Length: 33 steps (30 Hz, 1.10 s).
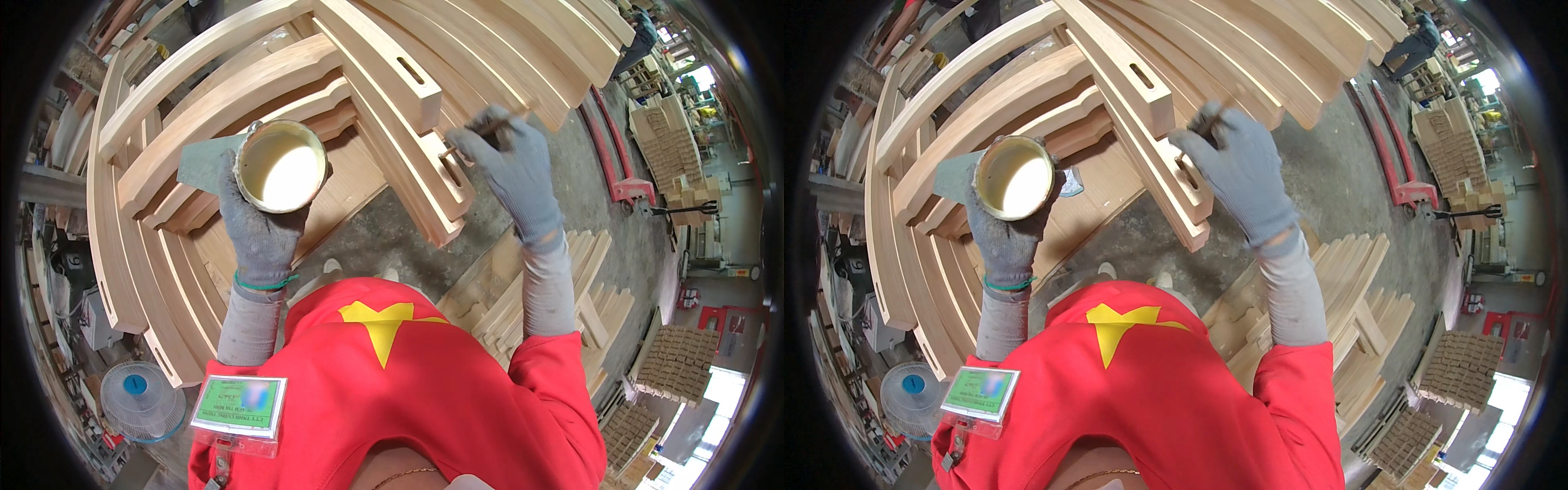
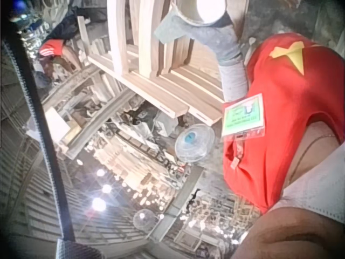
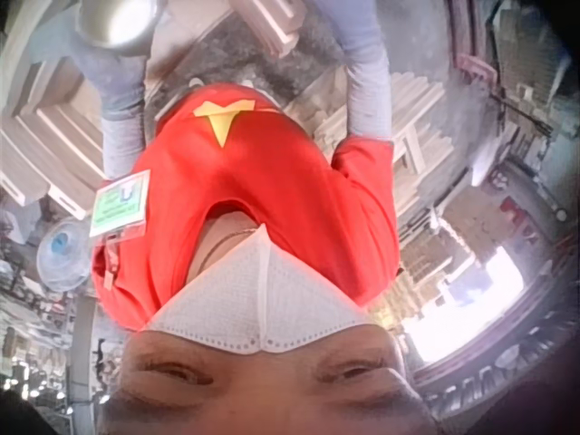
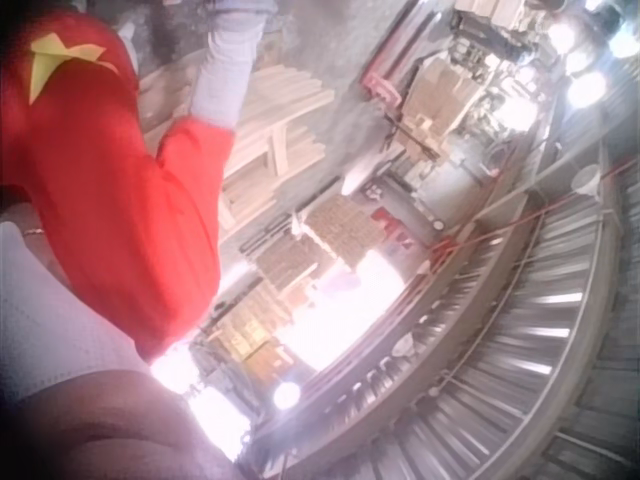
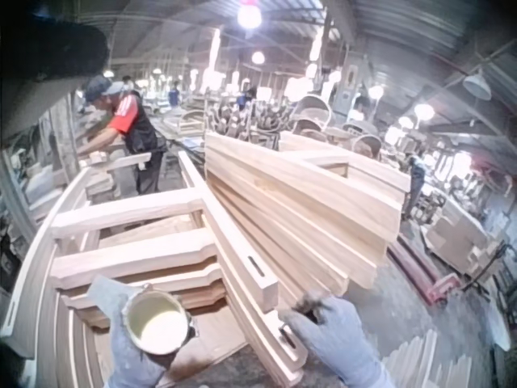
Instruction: The person applies a light-colored finish to wooden chair parts using a brush and a small container. They repeatedly dip the brush, coat edges and surfaces, and reposition the parts to access different areas.
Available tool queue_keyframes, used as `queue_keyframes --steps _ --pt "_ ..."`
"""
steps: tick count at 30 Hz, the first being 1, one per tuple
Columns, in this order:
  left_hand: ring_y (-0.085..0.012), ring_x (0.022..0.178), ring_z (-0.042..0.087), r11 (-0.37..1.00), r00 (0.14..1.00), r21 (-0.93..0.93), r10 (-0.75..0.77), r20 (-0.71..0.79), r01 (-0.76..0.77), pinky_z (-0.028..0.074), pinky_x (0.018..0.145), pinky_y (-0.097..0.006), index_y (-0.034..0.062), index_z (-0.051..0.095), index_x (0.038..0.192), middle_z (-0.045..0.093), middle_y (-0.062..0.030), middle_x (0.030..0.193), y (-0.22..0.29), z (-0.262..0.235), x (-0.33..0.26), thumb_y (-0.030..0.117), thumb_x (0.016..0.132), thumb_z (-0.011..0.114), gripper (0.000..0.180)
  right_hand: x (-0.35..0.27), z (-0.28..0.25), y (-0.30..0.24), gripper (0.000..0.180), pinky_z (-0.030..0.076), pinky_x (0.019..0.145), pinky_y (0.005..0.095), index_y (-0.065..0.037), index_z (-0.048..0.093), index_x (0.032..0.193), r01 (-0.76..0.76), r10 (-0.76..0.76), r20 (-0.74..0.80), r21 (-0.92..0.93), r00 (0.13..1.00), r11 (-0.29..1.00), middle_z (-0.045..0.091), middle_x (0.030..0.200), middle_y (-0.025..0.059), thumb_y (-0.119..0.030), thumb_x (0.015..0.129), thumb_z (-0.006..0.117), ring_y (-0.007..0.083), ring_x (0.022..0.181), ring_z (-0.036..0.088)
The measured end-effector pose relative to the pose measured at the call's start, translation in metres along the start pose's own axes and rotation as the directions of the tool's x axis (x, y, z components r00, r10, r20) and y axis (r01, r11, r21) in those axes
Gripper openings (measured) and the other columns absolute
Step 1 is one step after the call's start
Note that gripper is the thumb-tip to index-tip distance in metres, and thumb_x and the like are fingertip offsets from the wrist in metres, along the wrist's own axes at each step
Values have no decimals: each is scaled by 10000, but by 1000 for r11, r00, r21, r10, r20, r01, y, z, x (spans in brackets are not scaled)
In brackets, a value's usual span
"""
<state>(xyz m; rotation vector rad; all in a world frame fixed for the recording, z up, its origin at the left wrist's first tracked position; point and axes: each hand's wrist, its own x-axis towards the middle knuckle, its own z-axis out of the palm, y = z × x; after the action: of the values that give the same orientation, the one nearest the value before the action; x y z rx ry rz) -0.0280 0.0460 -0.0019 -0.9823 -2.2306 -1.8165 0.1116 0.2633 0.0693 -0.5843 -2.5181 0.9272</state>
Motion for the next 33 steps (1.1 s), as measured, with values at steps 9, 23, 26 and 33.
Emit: queue_keyframes --steps 9,23,26,33 --pt "-235 1025 538 504 931 -809 -339 137 302 431 892 -377 27 430 1186 549 -120 1107 5 6 -12 226 752 634 519 -65 -43 -5 132 421 596 328 -113 647 749 132 -112 113 -191 987 973 511 729 77 -102 621 619 233 695 536" --pt "-280 1123 488 29 721 -792 -436 539 610 402 940 -466 63 425 1247 507 -108 1208 33 19 -33 466 895 363 538 -73 -25 -28 209 440 565 298 -72 585 767 421 -382 -191 251 904 872 619 731 53 -102 634 743 204 619 584" --pt "-282 1108 501 -106 673 -738 -340 657 667 430 918 -431 52 424 1246 501 -120 1212 49 10 -37 471 898 359 548 -54 -19 -31 268 411 549 324 -75 570 760 677 -672 -88 46 735 734 589 706 61 -97 579 767 238 608 553" --pt "-232 1034 555 -49 713 -802 -429 555 595 507 825 -400 47 435 1221 532 -105 1146 70 3 -54 405 924 318 479 -49 -26 -37 158 380 546 335 -110 641 761 548 -568 159 152 808 822 493 647 51 -137 615 694 239 607 496"
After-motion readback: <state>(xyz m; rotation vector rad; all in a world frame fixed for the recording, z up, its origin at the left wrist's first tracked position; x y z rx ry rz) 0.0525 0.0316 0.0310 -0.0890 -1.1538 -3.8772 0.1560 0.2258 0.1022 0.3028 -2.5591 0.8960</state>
